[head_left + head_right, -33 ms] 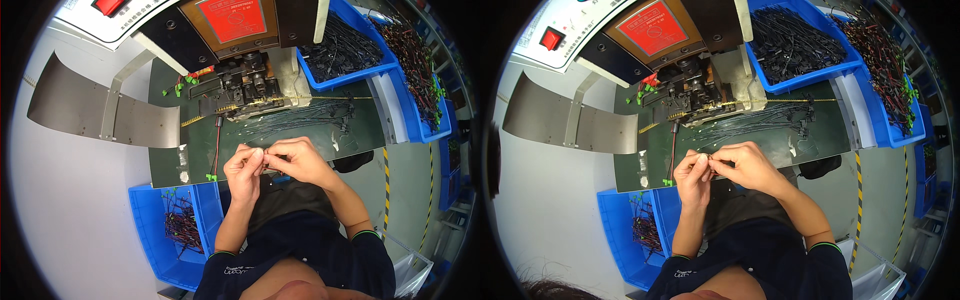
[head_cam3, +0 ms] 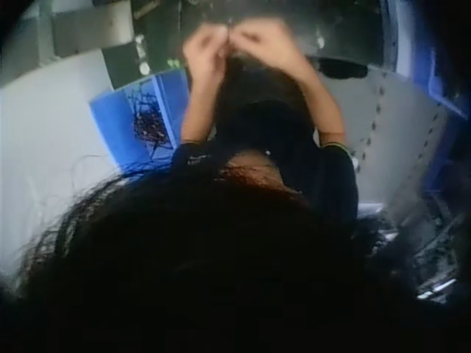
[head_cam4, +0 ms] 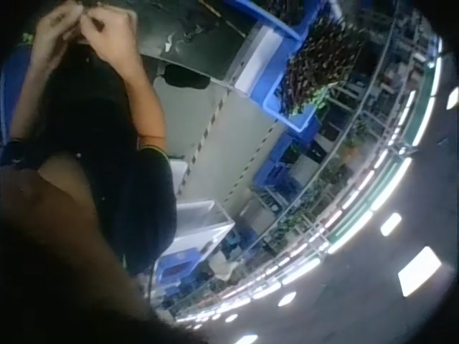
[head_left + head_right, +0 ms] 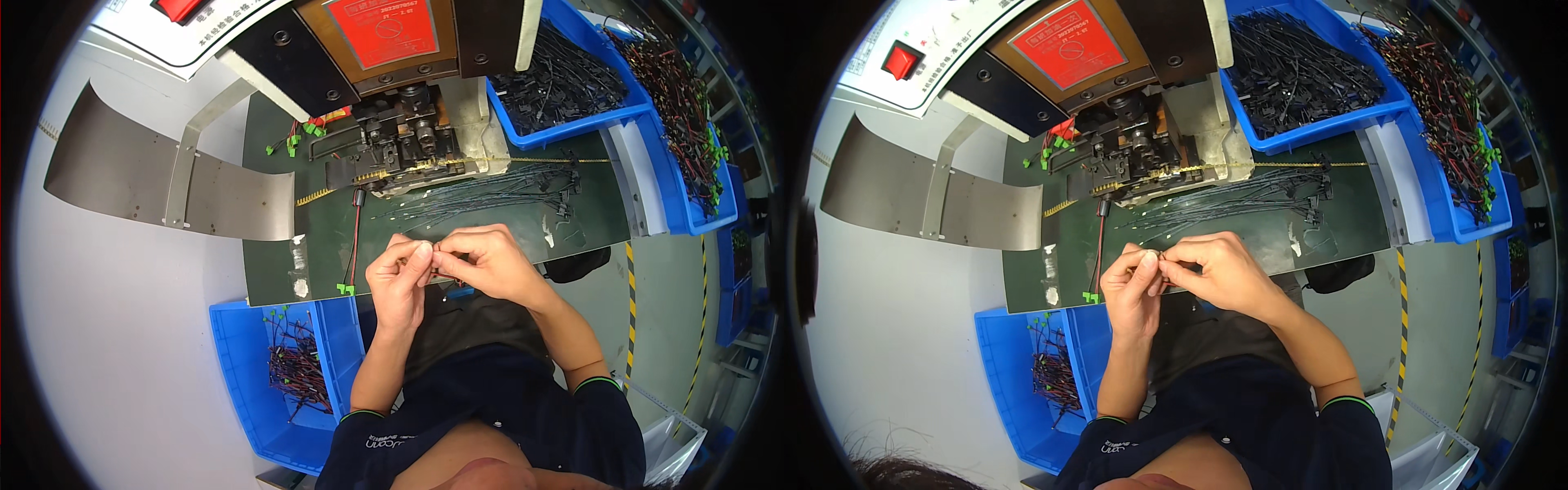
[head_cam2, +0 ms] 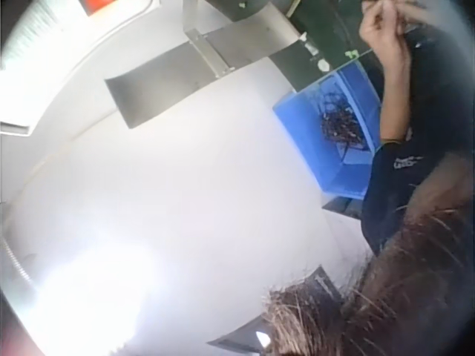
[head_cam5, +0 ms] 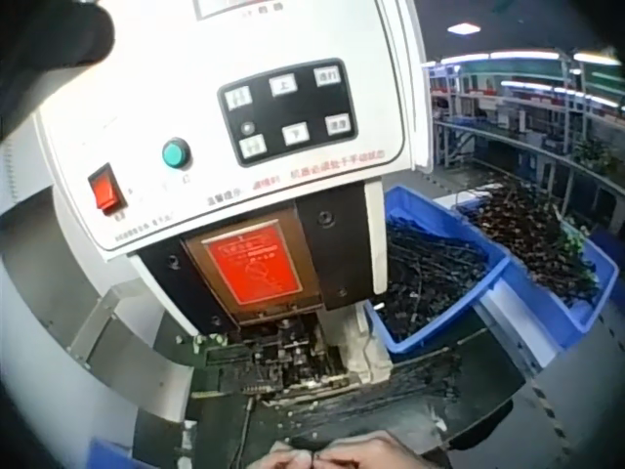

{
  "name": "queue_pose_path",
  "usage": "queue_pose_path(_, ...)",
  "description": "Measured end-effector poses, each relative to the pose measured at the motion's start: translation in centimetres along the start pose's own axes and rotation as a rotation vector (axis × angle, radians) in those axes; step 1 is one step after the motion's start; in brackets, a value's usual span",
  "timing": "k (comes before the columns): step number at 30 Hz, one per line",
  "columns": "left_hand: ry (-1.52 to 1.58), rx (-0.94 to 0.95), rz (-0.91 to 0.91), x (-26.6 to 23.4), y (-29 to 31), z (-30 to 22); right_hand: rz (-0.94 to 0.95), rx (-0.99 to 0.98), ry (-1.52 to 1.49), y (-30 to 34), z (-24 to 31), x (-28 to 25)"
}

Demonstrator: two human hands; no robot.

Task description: The person attaches wire ends and components by hand, crimps terminals onto wires using a crimping machine, and lifts a bundle of wire harnesses from a bin.

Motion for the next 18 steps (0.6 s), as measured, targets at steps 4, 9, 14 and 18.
queue_pose_path(4,-0.101,-0.069,0.091,1.0,-0.2,-0.3,0.038,0.112,-0.252,0.3,-2.4,0.4)
queue_pose_path(9,-0.154,-0.026,0.12,0.5,-0.1,-0.4,0.039,0.153,-0.348,0.3,-3.3,0.7)
queue_pose_path(14,-0.142,-0.025,0.107,0.3,-0.1,-0.2,0.062,0.198,-0.324,0.4,-3.6,0.8)
queue_pose_path(18,-0.123,-0.002,0.097,0.4,0.0,-0.2,0.09,0.23,-0.314,0.4,-3.6,0.9)
Point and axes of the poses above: each hand's wrist, its own y-axis away from the middle knuckle, its own x-axis out of the palm, z = x × y, the point moved 8 cm from there along -y, towards the middle knuckle, and after that the axes turned 11 degrees about x, right-handed, at the moved point
